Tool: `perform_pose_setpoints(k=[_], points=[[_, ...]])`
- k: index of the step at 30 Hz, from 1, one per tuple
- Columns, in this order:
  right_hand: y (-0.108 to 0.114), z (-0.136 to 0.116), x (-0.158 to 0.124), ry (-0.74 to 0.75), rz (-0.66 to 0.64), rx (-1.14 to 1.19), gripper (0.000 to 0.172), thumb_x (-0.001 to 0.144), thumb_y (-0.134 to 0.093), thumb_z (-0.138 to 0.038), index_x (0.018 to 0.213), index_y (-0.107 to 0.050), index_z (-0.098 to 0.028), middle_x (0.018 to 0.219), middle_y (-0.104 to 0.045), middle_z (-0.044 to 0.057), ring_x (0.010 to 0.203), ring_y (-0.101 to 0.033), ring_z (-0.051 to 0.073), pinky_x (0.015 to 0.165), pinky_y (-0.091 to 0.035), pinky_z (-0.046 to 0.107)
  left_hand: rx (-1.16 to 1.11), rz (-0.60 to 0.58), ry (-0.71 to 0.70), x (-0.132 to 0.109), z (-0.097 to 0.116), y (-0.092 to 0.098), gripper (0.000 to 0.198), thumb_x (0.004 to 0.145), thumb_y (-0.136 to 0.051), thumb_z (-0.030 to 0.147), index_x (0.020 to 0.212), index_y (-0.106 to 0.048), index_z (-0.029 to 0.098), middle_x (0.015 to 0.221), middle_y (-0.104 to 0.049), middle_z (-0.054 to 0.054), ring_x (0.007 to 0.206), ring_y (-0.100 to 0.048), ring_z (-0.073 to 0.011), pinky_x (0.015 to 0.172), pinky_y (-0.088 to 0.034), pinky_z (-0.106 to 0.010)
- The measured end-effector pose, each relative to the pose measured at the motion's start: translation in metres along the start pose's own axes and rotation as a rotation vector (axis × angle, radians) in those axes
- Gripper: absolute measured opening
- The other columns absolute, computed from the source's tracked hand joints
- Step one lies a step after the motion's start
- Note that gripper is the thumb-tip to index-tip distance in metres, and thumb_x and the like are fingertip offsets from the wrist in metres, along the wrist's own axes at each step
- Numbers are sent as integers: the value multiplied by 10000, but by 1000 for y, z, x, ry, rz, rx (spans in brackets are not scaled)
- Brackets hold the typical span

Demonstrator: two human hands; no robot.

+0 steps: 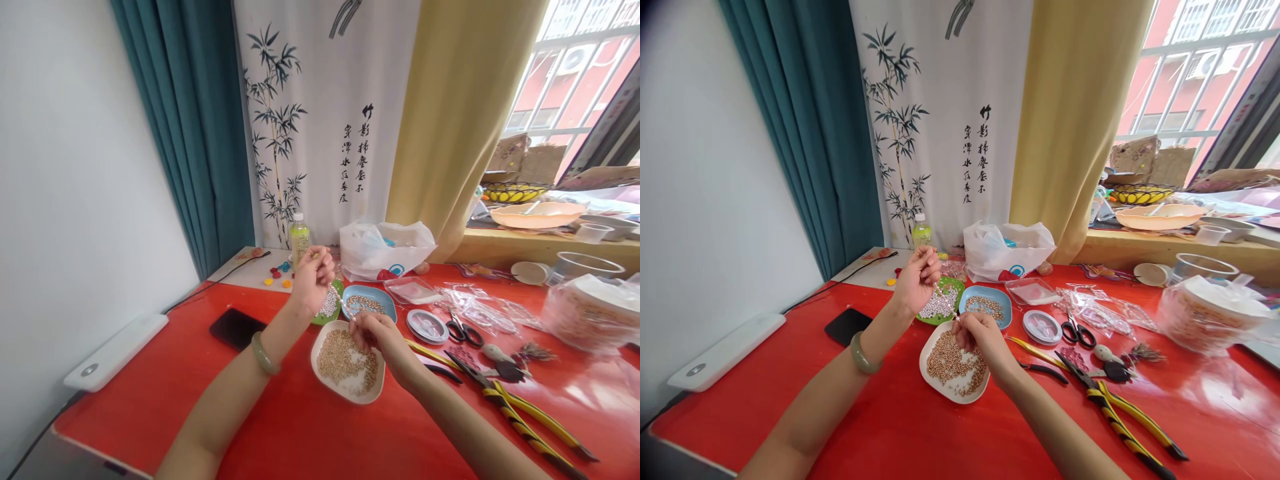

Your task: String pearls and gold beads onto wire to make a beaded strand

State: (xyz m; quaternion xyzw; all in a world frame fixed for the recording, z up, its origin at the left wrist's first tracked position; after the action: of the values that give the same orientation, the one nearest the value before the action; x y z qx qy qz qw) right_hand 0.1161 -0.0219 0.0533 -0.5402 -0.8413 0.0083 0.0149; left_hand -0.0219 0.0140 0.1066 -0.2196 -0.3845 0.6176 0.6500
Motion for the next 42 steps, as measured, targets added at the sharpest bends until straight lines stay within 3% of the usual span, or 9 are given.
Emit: perform_pose_setpoints(k=[6, 11, 19, 25, 31, 36, 42], points=[[2, 0, 1, -37, -55, 0, 146, 644, -399, -218, 582, -518, -162, 417, -194, -92, 396, -121, 60, 406, -80, 237, -18, -20, 23, 1, -3, 2, 136, 788, -467, 66, 678, -457, 146, 524, -367, 53, 371, -259, -7, 347, -175, -117], [1, -4, -3, -8, -29, 1, 179, 646, -387, -218, 653, -555, -155, 432, -188, -90, 408, -113, 68, 407, -77, 236, -20, 14, 36, 1, 0, 2, 154, 811, -424, 60, 683, -459, 139, 525, -370, 50, 364, -252, -4, 343, -166, -115], [4, -1, -2, 59, 33, -92, 239, 718, -437, -290, 592, -587, -153, 401, -183, -86, 406, -133, 74, 437, -107, 257, -5, 34, 61, 2, 1, 3, 166, 812, -417, 53, 673, -444, 139, 521, -380, 48, 356, -242, -1, 341, -149, -114], [8, 1, 4, 63, -31, -68, 195, 637, -422, -222, 460, -486, -170, 489, -379, -21, 482, -312, 98, 481, -225, 254, 7, 7, 112, 1, -6, 1, 167, 782, -471, 56, 654, -413, 145, 521, -381, 53, 355, -235, 3, 341, -138, -109], [7, 1, 2, -3, -134, 3, 115, 659, -365, -215, 547, -390, -197, 483, -177, -78, 439, -118, 82, 423, -103, 239, -11, 8, 131, 2, -10, 2, 190, 795, -406, 19, 651, -400, 144, 513, -377, 50, 345, -242, 3, 339, -130, -109], [9, 1, 0, 4, -158, 55, 107, 644, -365, -192, 652, -471, -185, 475, -164, -84, 440, -92, 83, 421, -75, 241, -6, 17, 150, 2, -12, 2, 171, 798, -431, 50, 659, -403, 147, 522, -379, 49, 347, -239, 2, 337, -127, -106], [12, 1, 0, 96, -88, -49, 236, 746, -377, -280, 569, -490, -172, 444, -179, -80, 421, -127, 79, 428, -104, 253, 2, 34, 139, 5, -9, 3, 182, 778, -463, 44, 644, -393, 146, 520, -369, 57, 347, -226, 8, 337, -124, -104]])
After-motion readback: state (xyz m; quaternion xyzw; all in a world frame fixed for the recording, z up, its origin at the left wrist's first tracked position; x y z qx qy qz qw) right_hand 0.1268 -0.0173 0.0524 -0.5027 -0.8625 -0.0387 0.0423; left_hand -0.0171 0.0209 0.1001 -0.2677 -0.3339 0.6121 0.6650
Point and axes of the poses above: each hand's wrist, its own x-axis towards the middle knuckle, its own y-axis out of the back of the hand, z = x × y, the point moved 1 cm from there along x, towards the middle knuckle
